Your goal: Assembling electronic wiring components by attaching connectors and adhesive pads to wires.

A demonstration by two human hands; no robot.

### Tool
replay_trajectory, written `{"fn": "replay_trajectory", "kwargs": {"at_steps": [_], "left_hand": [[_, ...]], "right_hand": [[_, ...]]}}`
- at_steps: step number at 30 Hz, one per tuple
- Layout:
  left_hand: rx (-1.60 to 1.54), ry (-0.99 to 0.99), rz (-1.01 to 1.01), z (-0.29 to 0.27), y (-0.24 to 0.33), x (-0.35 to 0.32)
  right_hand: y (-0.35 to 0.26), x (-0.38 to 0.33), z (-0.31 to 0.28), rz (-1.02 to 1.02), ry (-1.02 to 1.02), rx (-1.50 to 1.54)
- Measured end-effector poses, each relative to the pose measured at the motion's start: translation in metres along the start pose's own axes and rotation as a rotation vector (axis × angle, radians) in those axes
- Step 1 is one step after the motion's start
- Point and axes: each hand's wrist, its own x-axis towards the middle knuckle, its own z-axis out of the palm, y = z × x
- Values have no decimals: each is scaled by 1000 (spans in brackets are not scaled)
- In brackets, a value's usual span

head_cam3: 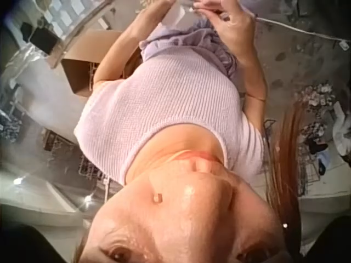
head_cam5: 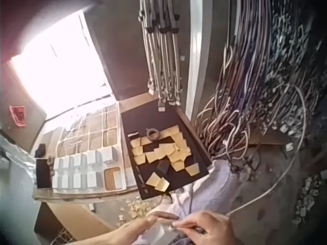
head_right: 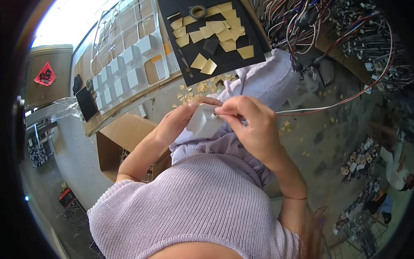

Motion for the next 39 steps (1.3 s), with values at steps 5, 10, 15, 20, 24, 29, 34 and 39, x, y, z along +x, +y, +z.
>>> {"fn": "replay_trajectory", "kwargs": {"at_steps": [5, 10, 15, 20, 24, 29, 34, 39], "left_hand": [[-137, 44, -59, 2, -9, 4], [396, -23, 306, 24, -11, 10], [230, 21, 209, 26, -3, 15], [877, 402, 664, 39, 3, 23], [829, 348, 599, 34, 8, 21], [525, 151, 308, 45, 5, 31], [252, 86, 245, 48, 14, 33], [95, 25, 307, 45, 8, 33]], "right_hand": [[7, -7, 0, -115, -99, -94], [11, 2, -1, -8, -236, -118], [9, 0, -11, -66, -246, -54], [3, -6, -26, -165, -110, -246], [15, -29, -86, 24, 68, -609], [1, -30, -96, 36, -228, -354], [3, -21, -54, 345, -95, 79], [5, -19, -49, 310, -49, 70]]}}
